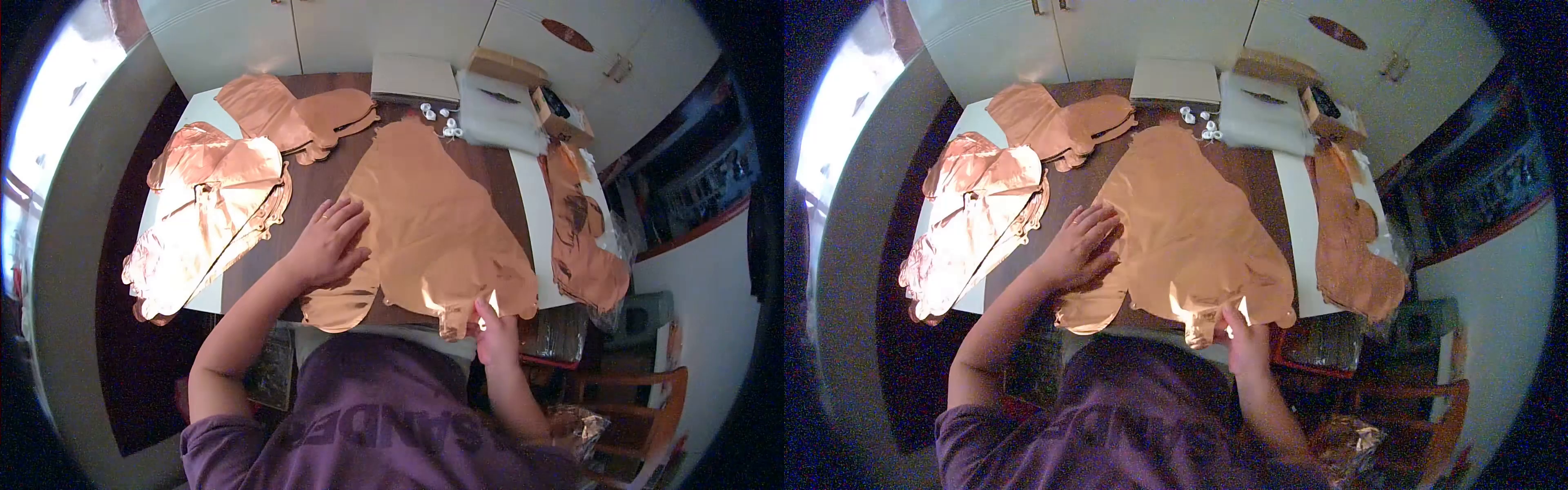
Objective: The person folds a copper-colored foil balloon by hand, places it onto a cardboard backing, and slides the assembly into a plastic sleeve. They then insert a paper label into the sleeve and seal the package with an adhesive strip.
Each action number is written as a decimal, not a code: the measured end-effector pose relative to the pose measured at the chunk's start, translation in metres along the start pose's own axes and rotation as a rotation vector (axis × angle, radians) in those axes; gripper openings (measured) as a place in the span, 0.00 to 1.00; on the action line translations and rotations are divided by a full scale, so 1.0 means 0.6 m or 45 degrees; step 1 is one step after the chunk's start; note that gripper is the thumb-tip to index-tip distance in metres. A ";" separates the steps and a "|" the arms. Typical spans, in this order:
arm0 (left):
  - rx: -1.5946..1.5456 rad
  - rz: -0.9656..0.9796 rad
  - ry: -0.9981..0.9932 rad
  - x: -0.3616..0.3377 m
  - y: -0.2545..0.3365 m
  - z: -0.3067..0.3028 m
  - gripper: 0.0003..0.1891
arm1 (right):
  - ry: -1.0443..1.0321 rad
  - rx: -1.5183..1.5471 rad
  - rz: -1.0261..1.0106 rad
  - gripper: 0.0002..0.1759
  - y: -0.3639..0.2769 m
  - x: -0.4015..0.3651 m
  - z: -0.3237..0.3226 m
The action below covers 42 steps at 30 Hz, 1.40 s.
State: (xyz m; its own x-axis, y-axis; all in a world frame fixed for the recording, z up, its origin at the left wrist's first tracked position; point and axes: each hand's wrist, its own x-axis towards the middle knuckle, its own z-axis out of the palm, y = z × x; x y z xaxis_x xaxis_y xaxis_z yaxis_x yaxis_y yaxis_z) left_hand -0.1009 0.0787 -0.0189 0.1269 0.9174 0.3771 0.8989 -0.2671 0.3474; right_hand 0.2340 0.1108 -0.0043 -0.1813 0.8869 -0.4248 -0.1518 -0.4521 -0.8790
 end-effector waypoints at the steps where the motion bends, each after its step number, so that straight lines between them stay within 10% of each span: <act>1: -0.031 0.007 0.037 0.005 0.005 -0.002 0.30 | -0.006 0.038 -0.006 0.19 0.005 0.001 -0.003; 42: -0.315 0.458 0.046 0.097 0.093 0.049 0.14 | 0.005 -0.132 -0.209 0.19 0.032 -0.001 -0.031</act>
State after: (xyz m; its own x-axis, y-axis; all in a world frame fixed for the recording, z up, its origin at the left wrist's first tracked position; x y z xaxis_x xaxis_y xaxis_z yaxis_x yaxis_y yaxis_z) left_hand -0.0313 0.1257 -0.0030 0.3949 0.7430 0.5403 0.6719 -0.6347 0.3818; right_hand 0.2491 0.1031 -0.0248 -0.1589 0.9483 -0.2748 -0.0782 -0.2896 -0.9540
